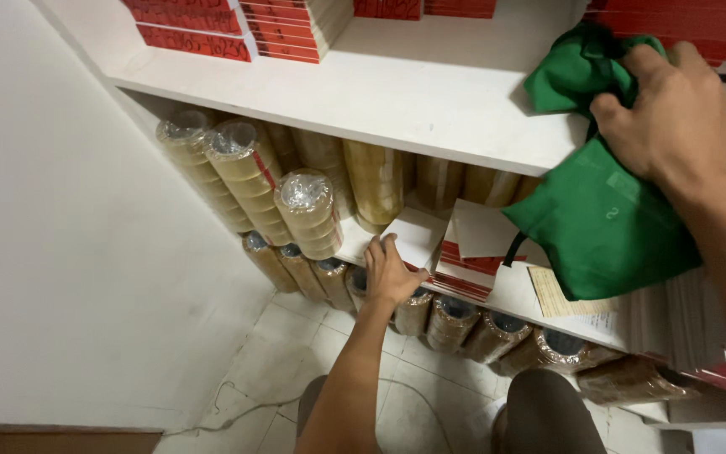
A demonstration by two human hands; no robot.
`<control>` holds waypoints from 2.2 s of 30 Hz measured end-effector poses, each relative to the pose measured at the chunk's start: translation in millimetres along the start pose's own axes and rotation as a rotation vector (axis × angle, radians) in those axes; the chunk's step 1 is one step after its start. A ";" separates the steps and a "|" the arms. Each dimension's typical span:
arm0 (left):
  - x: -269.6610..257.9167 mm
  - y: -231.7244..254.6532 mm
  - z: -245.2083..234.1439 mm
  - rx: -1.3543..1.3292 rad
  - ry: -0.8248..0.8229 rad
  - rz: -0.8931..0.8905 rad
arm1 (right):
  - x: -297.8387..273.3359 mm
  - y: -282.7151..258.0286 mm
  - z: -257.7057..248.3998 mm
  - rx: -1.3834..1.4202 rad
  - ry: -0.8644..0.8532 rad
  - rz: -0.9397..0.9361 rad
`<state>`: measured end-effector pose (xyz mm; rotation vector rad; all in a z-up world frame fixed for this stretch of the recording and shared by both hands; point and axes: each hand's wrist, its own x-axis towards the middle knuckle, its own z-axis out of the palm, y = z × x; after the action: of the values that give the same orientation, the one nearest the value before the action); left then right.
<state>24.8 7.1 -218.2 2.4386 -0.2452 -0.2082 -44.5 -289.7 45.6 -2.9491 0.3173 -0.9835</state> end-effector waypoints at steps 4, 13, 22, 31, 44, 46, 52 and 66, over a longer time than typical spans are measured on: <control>-21.4 2.4 -17.9 -0.066 0.058 0.047 | -0.1 2.6 3.7 0.023 -0.010 0.013; -118.0 21.2 -110.4 0.044 0.148 0.413 | -4.5 -22.9 -29.5 0.046 -0.150 0.100; -179.1 114.8 -197.2 -0.068 0.355 1.039 | -5.6 -10.4 -18.1 0.193 -0.043 0.169; -100.4 202.9 -209.6 -0.153 0.144 0.676 | -8.1 -6.7 -30.1 0.380 0.102 0.263; -55.2 209.1 -218.3 0.056 -0.095 0.445 | -3.7 -13.5 -13.1 0.101 -0.004 -0.151; -48.3 203.0 -211.2 0.013 -0.076 0.464 | -2.9 -24.0 -24.9 0.047 -0.036 -0.197; -34.2 191.9 -198.2 -0.052 0.011 0.451 | 7.8 -84.8 -51.9 0.055 -0.341 -0.527; -45.6 196.2 -206.9 -0.182 0.054 0.423 | 34.9 -68.4 24.5 -0.227 -0.233 -0.227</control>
<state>0.4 -5.2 69.3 2.1507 -0.6772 0.0225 10.0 -230.7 52.1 -3.3231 0.0944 -0.6444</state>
